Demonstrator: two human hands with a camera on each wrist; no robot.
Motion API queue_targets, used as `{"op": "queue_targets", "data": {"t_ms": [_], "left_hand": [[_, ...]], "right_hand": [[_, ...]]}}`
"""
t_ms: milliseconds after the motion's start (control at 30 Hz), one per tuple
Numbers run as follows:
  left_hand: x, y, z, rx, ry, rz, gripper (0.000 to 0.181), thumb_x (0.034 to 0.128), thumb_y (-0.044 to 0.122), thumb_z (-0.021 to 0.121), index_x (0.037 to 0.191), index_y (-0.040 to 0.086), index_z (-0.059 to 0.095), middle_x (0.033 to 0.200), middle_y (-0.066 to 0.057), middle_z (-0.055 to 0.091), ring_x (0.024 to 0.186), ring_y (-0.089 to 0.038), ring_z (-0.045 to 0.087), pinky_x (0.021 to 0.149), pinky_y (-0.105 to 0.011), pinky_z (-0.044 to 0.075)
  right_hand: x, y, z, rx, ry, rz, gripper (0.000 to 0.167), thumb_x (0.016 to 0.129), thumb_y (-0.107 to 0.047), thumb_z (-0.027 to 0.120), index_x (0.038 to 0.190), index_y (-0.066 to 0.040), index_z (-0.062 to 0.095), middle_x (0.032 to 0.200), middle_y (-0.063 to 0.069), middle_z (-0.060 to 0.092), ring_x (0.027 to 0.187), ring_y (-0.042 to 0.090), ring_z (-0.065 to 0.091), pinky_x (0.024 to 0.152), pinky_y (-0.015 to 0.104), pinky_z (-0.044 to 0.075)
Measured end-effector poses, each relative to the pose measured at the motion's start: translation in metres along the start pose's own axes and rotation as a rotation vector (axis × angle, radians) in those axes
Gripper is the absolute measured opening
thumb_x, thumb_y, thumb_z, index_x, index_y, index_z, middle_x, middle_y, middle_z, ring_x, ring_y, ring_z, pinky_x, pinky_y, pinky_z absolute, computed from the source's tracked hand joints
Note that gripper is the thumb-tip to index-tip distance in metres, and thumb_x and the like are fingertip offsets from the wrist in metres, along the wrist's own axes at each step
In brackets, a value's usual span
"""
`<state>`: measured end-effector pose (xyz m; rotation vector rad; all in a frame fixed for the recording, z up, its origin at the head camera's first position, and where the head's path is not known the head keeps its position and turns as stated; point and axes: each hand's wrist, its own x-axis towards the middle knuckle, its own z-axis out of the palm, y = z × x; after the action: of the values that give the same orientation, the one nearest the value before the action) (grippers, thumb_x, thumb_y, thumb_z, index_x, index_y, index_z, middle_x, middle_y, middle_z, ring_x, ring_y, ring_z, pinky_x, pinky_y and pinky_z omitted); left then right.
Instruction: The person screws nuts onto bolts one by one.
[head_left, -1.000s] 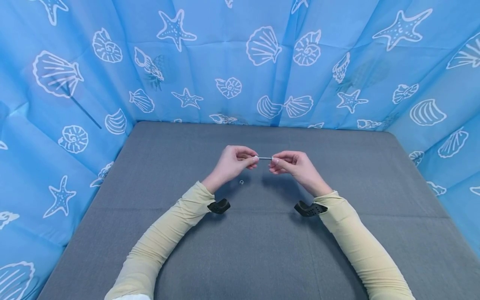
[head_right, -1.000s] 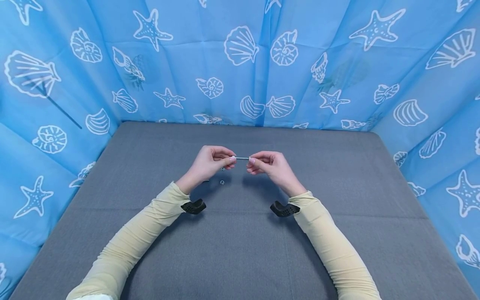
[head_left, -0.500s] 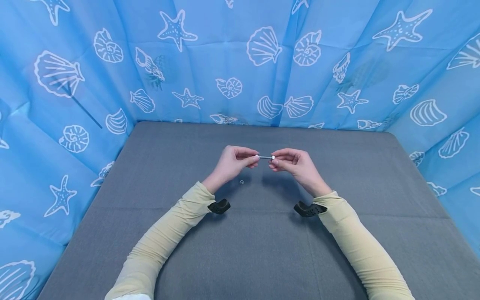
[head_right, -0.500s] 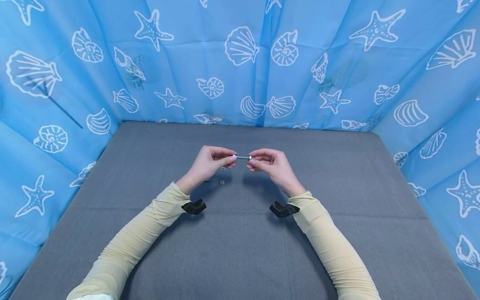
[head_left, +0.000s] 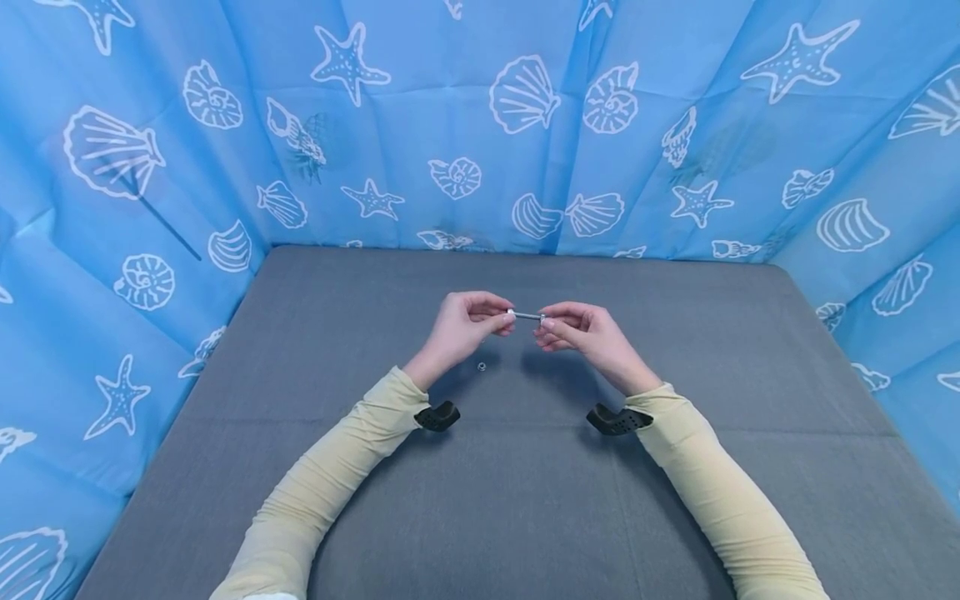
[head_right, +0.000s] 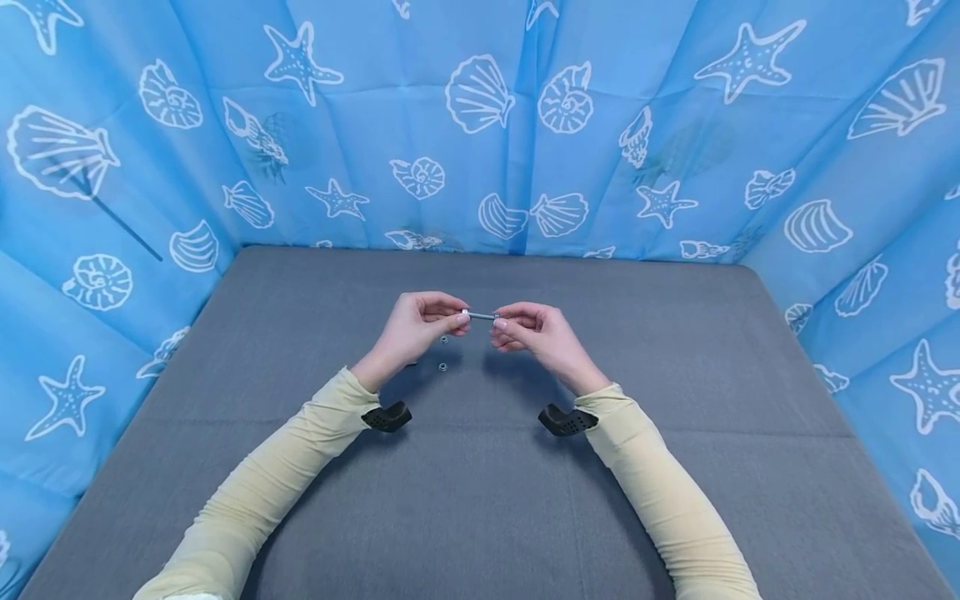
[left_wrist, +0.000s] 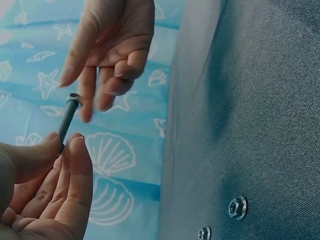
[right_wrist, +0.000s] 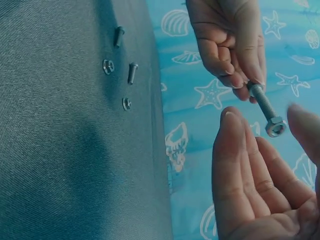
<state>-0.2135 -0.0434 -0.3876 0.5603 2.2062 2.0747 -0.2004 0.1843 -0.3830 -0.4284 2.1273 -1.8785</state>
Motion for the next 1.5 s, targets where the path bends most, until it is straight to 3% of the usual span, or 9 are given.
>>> {"op": "queue_targets", "data": {"t_ms": [167, 333, 567, 733, 833, 1033, 1200, 1400, 1500], "left_hand": [[-0.0008, -0.0009, 0.0012, -0.012, 0.006, -0.015, 0.013, 0.0872, 0.004, 0.07, 0.097, -0.005, 0.069, 0.086, -0.02, 0.07, 0.077, -0.028, 0.07, 0.072, -0.042, 0.06], [-0.0025, 0.0015, 0.0036, -0.014, -0.005, -0.005, 0.015, 0.0874, 0.003, 0.069, 0.098, -0.007, 0.069, 0.087, -0.021, 0.069, 0.078, -0.033, 0.07, 0.074, -0.052, 0.057], [-0.002, 0.0008, 0.0045, -0.025, -0.003, 0.009, 0.017, 0.0875, 0.002, 0.069, 0.098, -0.011, 0.067, 0.087, -0.022, 0.069, 0.079, -0.037, 0.069, 0.074, -0.051, 0.057], [-0.0025, 0.0007, 0.0039, -0.018, 0.001, 0.004, 0.014, 0.0875, 0.002, 0.069, 0.097, -0.007, 0.069, 0.087, -0.021, 0.07, 0.079, -0.034, 0.069, 0.074, -0.05, 0.058], [-0.0032, -0.0002, 0.0039, -0.013, 0.003, 0.0, 0.012, 0.0873, 0.004, 0.07, 0.096, -0.005, 0.069, 0.087, -0.02, 0.07, 0.079, -0.033, 0.07, 0.073, -0.048, 0.058], [-0.0053, -0.0009, 0.0045, -0.001, 0.007, 0.0, 0.01, 0.0876, 0.003, 0.069, 0.095, -0.003, 0.07, 0.083, -0.011, 0.071, 0.077, -0.029, 0.07, 0.069, -0.039, 0.06], [-0.0063, -0.0015, 0.0047, 0.002, 0.007, 0.006, 0.011, 0.0876, 0.004, 0.069, 0.096, -0.004, 0.07, 0.085, -0.015, 0.071, 0.075, -0.024, 0.071, 0.067, -0.033, 0.06], [-0.0059, -0.0019, 0.0052, 0.012, -0.008, -0.019, 0.019, 0.0877, 0.007, 0.07, 0.099, -0.007, 0.068, 0.089, -0.02, 0.07, 0.078, -0.027, 0.07, 0.069, -0.035, 0.06], [-0.0053, -0.0017, 0.0054, 0.021, -0.006, -0.032, 0.018, 0.0881, 0.005, 0.069, 0.1, -0.008, 0.068, 0.088, -0.018, 0.071, 0.081, -0.032, 0.07, 0.072, -0.039, 0.06]], "right_hand": [[-0.0007, -0.0002, -0.0002, 0.041, -0.003, -0.052, 0.033, 0.091, -0.006, 0.065, 0.12, 0.005, 0.055, 0.106, 0.026, 0.065, 0.094, 0.032, 0.067, 0.087, 0.057, 0.05], [0.0007, 0.0001, 0.0005, 0.021, 0.017, -0.048, 0.034, 0.092, -0.01, 0.066, 0.116, 0.012, 0.055, 0.103, 0.028, 0.065, 0.09, 0.029, 0.068, 0.085, 0.053, 0.052], [0.001, -0.0002, -0.0001, -0.031, 0.015, -0.017, 0.031, 0.092, -0.016, 0.066, 0.114, 0.005, 0.059, 0.104, 0.028, 0.064, 0.09, 0.027, 0.069, 0.082, 0.046, 0.056], [0.0002, -0.0009, -0.0016, 0.025, 0.021, -0.068, 0.031, 0.091, -0.007, 0.066, 0.117, 0.005, 0.056, 0.105, 0.029, 0.064, 0.092, 0.031, 0.068, 0.085, 0.054, 0.052], [0.0002, -0.0004, -0.0017, 0.026, 0.029, -0.071, 0.029, 0.091, -0.008, 0.067, 0.114, 0.007, 0.058, 0.102, 0.025, 0.066, 0.091, 0.033, 0.068, 0.085, 0.057, 0.05], [-0.0003, 0.0012, -0.001, -0.045, 0.046, -0.024, 0.032, 0.093, -0.021, 0.066, 0.11, 0.006, 0.062, 0.099, 0.024, 0.067, 0.086, 0.026, 0.069, 0.08, 0.046, 0.057], [-0.0027, 0.0026, -0.002, -0.005, 0.021, -0.053, 0.033, 0.092, -0.012, 0.066, 0.118, 0.005, 0.055, 0.103, 0.023, 0.067, 0.09, 0.026, 0.069, 0.085, 0.055, 0.052], [-0.0022, 0.0043, -0.0024, -0.007, 0.016, -0.068, 0.033, 0.092, -0.012, 0.065, 0.114, 0.011, 0.056, 0.101, 0.025, 0.066, 0.089, 0.028, 0.069, 0.085, 0.057, 0.05], [-0.0021, 0.0052, -0.0021, -0.041, 0.029, -0.055, 0.031, 0.093, -0.018, 0.065, 0.112, 0.007, 0.06, 0.1, 0.025, 0.066, 0.087, 0.026, 0.069, 0.084, 0.055, 0.053]]}}
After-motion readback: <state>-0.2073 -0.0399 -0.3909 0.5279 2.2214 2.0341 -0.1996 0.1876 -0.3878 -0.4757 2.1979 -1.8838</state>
